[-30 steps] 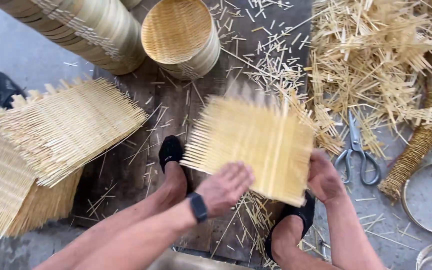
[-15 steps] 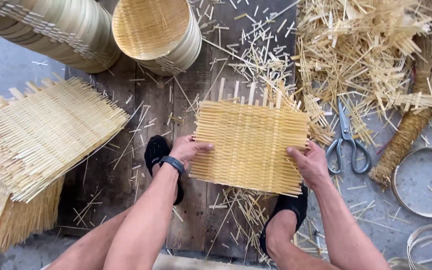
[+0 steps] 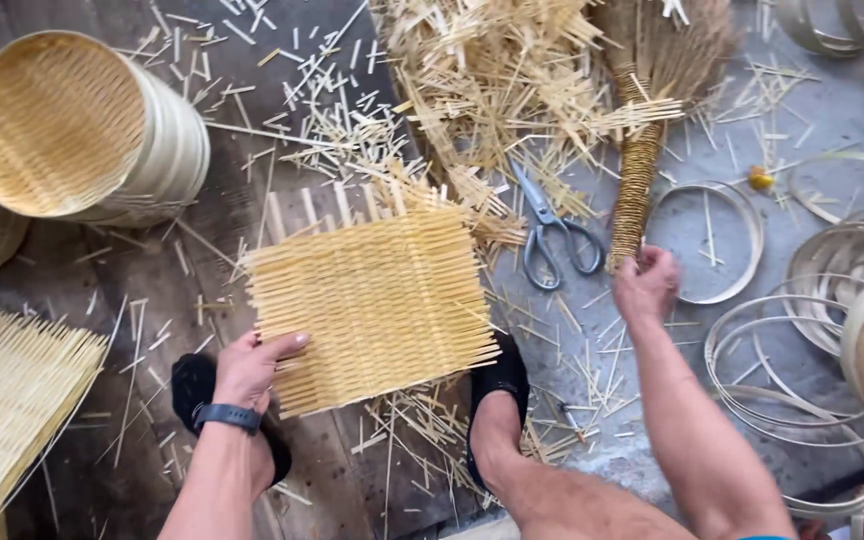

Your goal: The person sits on the floor and assembles a round bamboo sieve. They lay a woven bamboo mat over a round wooden mold, trim the overhanging mat edges with scissors, then bend a thin bamboo rim hoop around the edge and press the mat and rim together to shape the sieve.

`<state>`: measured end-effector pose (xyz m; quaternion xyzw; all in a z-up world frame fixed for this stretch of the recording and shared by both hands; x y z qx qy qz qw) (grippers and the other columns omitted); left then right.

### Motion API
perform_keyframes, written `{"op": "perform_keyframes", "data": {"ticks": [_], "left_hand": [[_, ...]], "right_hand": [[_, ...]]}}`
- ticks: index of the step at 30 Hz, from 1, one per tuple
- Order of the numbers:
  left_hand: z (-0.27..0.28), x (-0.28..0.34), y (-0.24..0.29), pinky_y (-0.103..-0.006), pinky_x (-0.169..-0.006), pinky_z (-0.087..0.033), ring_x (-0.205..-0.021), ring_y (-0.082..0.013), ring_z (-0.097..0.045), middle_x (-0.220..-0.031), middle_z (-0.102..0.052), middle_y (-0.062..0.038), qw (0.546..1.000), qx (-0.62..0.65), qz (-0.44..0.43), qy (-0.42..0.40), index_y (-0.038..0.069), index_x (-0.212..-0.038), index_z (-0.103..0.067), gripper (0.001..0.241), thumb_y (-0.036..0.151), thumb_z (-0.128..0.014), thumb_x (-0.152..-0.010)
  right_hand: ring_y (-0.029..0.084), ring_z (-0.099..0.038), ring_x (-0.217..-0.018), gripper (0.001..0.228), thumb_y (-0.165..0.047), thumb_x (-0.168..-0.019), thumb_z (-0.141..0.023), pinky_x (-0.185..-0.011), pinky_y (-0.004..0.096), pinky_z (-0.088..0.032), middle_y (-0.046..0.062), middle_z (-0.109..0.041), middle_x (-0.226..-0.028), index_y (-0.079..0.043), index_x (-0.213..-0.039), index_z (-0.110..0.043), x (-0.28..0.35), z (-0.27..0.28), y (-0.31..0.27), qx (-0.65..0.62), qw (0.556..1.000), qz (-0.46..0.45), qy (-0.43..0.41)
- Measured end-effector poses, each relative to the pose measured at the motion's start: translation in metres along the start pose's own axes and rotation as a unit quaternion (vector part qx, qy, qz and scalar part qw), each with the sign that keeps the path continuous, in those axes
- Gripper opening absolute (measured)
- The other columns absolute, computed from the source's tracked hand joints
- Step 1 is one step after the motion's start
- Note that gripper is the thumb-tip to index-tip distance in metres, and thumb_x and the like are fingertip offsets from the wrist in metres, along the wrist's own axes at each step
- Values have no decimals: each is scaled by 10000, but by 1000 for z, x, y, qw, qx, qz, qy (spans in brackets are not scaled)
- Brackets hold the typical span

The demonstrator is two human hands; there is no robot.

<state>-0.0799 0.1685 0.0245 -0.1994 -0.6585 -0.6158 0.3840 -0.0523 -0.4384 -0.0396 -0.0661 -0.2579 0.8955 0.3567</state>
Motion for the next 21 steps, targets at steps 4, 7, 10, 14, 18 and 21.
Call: {"op": "perform_keyframes", "data": {"ticks": [4,7,10,14,18,21], "left_hand": [[-2,7,4,-315,-809,-571,-896,-170,-728,-1027,-782,-85,1000,6,12,3,13,-1078,-744,358,16,-834,-732],[0,12,-2,-315,-821,-570,-898,-167,-734,-1022,-784,-91,1000,-10,22,11,-3,-1077,-737,342,23,-835,-750],[0,13,9,-338,-861,-560,-977,-199,-718,-1131,-762,-139,999,-43,-12,15,-40,-1221,-690,538,115,-872,-740],[35,20,19,-400,-964,-527,-1197,-283,-630,-1379,-598,-242,968,-173,-57,176,1,-1495,-426,1020,268,-943,-657],[48,47,41,-422,-1019,-503,-1236,-323,-587,-1384,-560,-257,911,-231,-181,289,-36,-1482,-444,947,291,-947,-750],[19,85,73,-439,-1001,-505,-1236,-327,-579,-1388,-552,-227,839,-269,-321,348,-20,-1454,-485,733,204,-887,-883]], "right_hand": [[407,-525,-1230,482,-231,-883,-684,-1018,539,-412,202,-581,-1333,-43,-1320,-602,-20,20,78,153,987,40,-37],[425,-508,-1239,504,-266,-895,-659,-1033,571,-382,199,-570,-1361,-108,-1372,-615,-14,22,94,210,969,71,-109],[346,-603,-1198,344,-284,-926,-650,-1106,529,-398,152,-673,-1254,-162,-1237,-733,-18,22,99,241,957,89,-138],[332,-694,-1041,292,-347,-917,-677,-976,462,-507,143,-745,-1100,-157,-1110,-786,-24,44,96,181,959,111,-188],[349,-727,-952,272,-347,-958,-657,-858,457,-556,162,-760,-985,-183,-1146,-765,-14,93,66,158,955,91,-235],[340,-724,-948,206,-277,-1024,-607,-868,459,-563,125,-758,-1002,-170,-1114,-758,-8,117,58,215,950,151,-169]]}}
Point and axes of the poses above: each hand's wrist, its own x-axis away from the middle knuckle, its own z-axis out of the back of the hand, y = z × x, the point moved 3 cm from there along -x, towards the middle knuckle
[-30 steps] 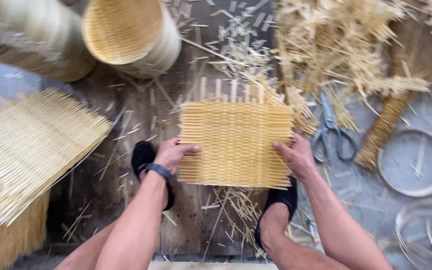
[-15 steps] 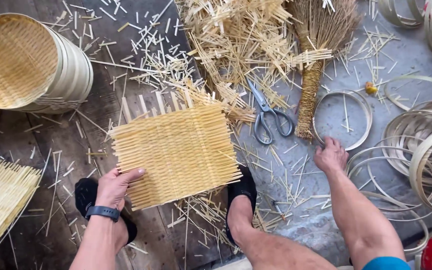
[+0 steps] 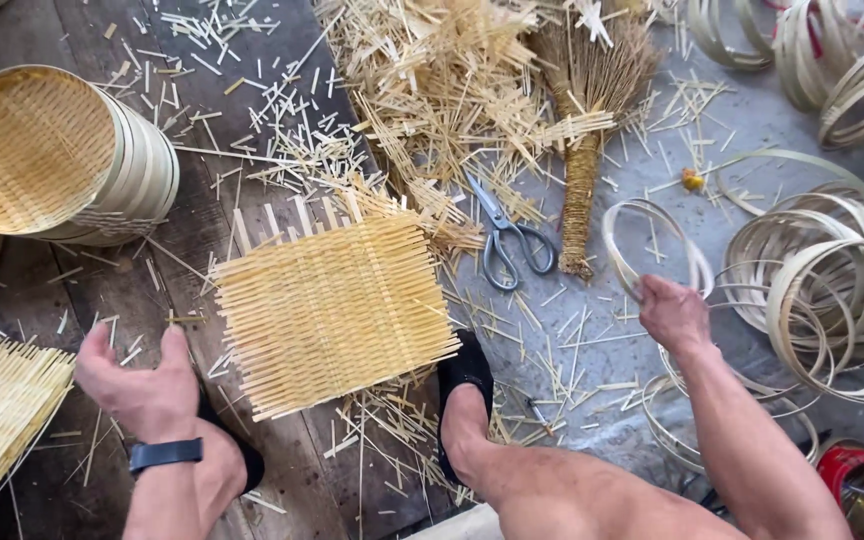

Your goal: The person sits on the floor and assembles a round bamboo sieve. They lay a woven bamboo mat over a round wooden mold, trim the overhanging mat edges with scissors, then bend a thin bamboo rim hoop around the edge and press the mat and rim together to shape the sieve.

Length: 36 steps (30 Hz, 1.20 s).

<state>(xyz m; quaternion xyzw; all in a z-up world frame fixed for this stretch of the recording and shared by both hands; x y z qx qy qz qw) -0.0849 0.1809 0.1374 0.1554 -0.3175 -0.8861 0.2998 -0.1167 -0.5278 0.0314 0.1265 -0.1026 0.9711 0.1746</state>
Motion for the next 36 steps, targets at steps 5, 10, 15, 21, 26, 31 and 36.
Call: {"op": "perform_keyframes", "data": {"ticks": [5,10,15,21,26,31,36], "left_hand": [[-12,60,133,-387,-944,-547,-1179,-264,-620,-1325,-622,-149,963,158,-196,-97,61,-1333,-589,421,150,-742,-951],[-97,170,212,-400,-1036,-526,-1211,-292,-674,-1298,-708,-185,888,239,-259,-295,22,-1309,-663,446,294,-710,-958],[-159,230,260,-302,-816,-567,-945,-189,-683,-1116,-747,-148,690,513,29,-510,-28,-1349,-675,382,180,-666,-1029],[-144,174,213,-352,-788,-632,-811,-170,-733,-992,-763,-106,637,557,187,-499,-12,-1180,-695,234,138,-624,-1015],[-133,165,220,-332,-842,-630,-875,-168,-741,-1018,-766,-114,673,566,133,-457,-14,-1133,-717,183,89,-638,-1004],[-81,192,250,-335,-789,-601,-852,-207,-746,-975,-762,-113,806,431,-39,-404,-2,-1116,-740,167,104,-689,-997],[24,147,281,-357,-796,-566,-878,-256,-708,-971,-736,-79,877,300,-368,-74,91,-1099,-695,144,127,-720,-962]], "right_hand": [[318,-733,-930,201,-187,-1029,-600,-859,446,-564,91,-768,-1067,-162,-1135,-769,28,73,-54,-15,988,82,131],[214,-748,-911,190,-135,-1007,-647,-821,349,-577,83,-782,-1041,-108,-1151,-768,92,131,-148,-221,953,161,127],[98,-741,-873,203,-67,-991,-665,-788,270,-590,84,-792,-970,-55,-1177,-746,117,144,-188,-368,900,201,122],[193,-731,-867,194,-88,-1052,-633,-803,322,-577,146,-768,-959,-29,-1188,-757,60,114,-91,-284,949,47,128],[231,-712,-1017,304,-148,-1029,-649,-883,337,-562,171,-745,-1120,1,-1291,-687,59,122,-160,-229,947,164,156],[151,-723,-1007,392,-151,-957,-699,-861,267,-587,125,-752,-1129,-44,-1324,-614,104,166,-273,-471,843,260,24],[170,-668,-672,165,-125,-932,-726,-629,311,-535,91,-716,-832,-24,-1062,-736,113,223,-305,-284,900,320,83]]}}
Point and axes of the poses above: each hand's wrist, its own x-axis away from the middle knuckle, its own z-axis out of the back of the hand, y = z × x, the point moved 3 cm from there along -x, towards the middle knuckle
